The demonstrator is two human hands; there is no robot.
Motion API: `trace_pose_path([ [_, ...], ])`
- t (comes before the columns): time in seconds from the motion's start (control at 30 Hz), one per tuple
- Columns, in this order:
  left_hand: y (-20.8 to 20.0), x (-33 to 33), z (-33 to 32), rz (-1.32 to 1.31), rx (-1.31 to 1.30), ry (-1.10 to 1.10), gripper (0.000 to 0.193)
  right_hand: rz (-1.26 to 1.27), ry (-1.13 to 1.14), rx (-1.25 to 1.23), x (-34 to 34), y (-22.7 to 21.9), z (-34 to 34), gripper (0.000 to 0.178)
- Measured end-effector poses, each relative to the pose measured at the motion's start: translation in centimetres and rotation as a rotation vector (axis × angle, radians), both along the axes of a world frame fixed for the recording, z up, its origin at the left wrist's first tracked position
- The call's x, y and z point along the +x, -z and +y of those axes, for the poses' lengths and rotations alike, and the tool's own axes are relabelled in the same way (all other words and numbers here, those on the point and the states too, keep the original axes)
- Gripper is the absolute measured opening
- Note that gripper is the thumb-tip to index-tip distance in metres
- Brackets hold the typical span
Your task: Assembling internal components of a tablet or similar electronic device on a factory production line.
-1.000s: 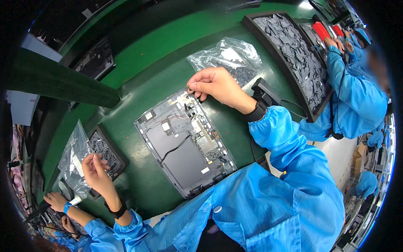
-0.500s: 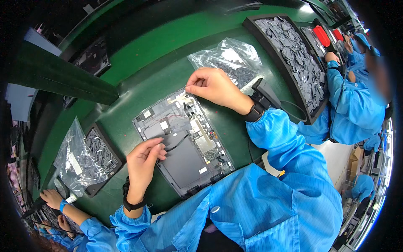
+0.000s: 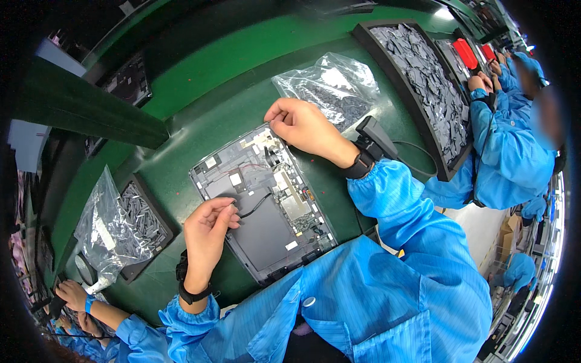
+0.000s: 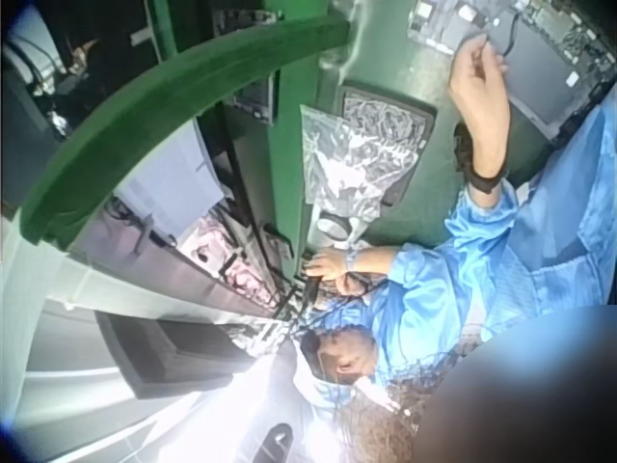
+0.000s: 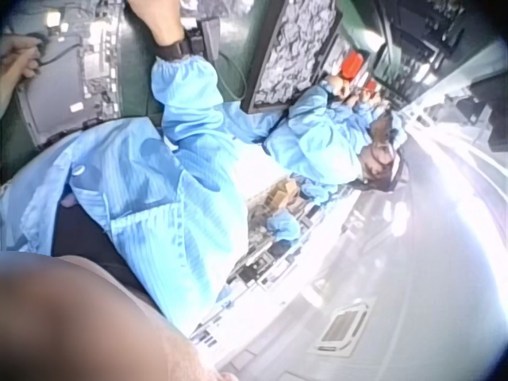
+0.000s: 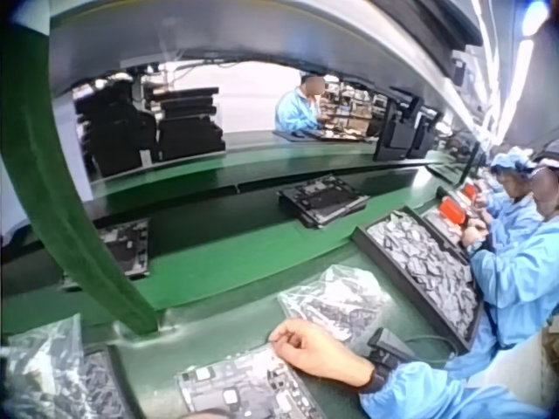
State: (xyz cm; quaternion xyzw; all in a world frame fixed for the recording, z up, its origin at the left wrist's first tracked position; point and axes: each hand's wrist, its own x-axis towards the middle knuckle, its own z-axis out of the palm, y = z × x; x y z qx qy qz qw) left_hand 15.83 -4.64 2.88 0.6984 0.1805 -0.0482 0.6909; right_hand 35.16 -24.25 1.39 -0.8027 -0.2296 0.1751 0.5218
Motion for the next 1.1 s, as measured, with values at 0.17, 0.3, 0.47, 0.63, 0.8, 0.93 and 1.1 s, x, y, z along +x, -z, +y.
trace_pose_path([
  [0.17,-0.1,-0.1,-0.1,0.012,-0.005,-0.007,0.017,0.074,0.031,-0.038,-0.5,-1.0,0.3,0.014],
  [0.3,0.1,-0.1,-0.1,0.001,-0.010,-0.019,0.017,-0.185,0.038,-0.124,-1.1,-1.6,1.1,0.018],
  [0.47,0.3,-0.2,-0.3,-0.018,-0.013,-0.067,0.015,-0.595,0.114,-0.174,-2.5,-0.4,1.8,0.019],
  [0.63,0.5,-0.3,-0.1,-0.035,0.045,-0.033,0.019,-0.385,0.087,-0.101,-2.2,-0.3,1.0,0.024],
  [0.8,0.5,0.0,-0.2,-0.108,-0.012,-0.030,0.024,-0.145,0.090,-0.019,-2.9,-1.7,-0.1,0.024],
  [0.93,-1.1,0.7,-0.9,-0.263,-0.152,-0.054,0.027,-0.784,0.149,-0.003,-3.7,-3.0,0.4,0.021],
  [1.1,-2.1,1.1,-2.3,-0.364,-0.222,-0.057,0.027,0.085,-0.109,0.366,-7.7,-4.1,1.4,0.013],
])
